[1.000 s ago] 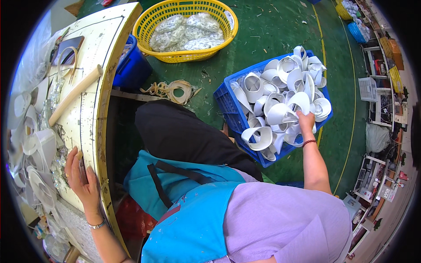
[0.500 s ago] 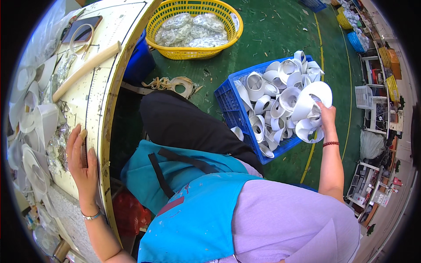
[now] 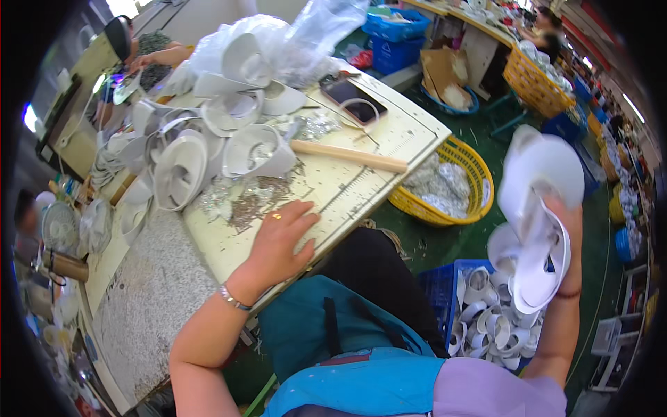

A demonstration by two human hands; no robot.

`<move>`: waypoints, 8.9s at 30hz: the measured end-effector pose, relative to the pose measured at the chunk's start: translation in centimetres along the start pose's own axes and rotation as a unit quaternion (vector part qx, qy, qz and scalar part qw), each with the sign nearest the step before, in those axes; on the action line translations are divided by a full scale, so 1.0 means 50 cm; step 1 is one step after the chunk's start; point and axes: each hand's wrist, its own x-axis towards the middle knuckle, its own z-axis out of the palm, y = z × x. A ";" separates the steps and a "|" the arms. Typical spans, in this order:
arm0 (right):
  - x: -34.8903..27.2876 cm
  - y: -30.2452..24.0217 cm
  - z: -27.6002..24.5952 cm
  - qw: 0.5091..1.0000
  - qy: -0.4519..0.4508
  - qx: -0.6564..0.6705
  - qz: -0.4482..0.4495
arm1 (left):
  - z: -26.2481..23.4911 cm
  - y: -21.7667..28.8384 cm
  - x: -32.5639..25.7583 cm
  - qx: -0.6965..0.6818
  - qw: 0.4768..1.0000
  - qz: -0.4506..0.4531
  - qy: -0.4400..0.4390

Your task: The recorder is assembling small shoe components, applying adhesive, and using a hammer to secure parts at a factory workstation.

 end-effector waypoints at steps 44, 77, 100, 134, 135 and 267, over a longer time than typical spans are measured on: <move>-0.050 0.432 0.131 0.992 0.005 -0.126 0.010 | -0.019 0.021 0.036 -0.004 1.000 0.017 -0.011; -0.695 1.004 0.209 0.740 -0.070 -0.216 0.634 | 0.036 0.071 0.039 0.251 0.955 0.004 -0.156; -0.867 1.144 0.318 0.663 -0.016 -0.250 0.705 | 0.024 0.067 0.032 0.318 0.931 0.011 -0.177; -0.314 0.760 -0.015 0.757 -0.068 -0.526 0.382 | 0.049 0.080 0.033 0.318 0.940 -0.014 -0.121; -0.326 0.761 -0.015 0.748 -0.115 -0.538 0.371 | 0.049 0.081 0.030 0.314 0.941 -0.013 -0.123; -0.002 0.108 0.749 0.838 -0.269 -0.254 -0.401 | -0.059 -0.152 -0.016 -0.417 0.805 -0.354 0.230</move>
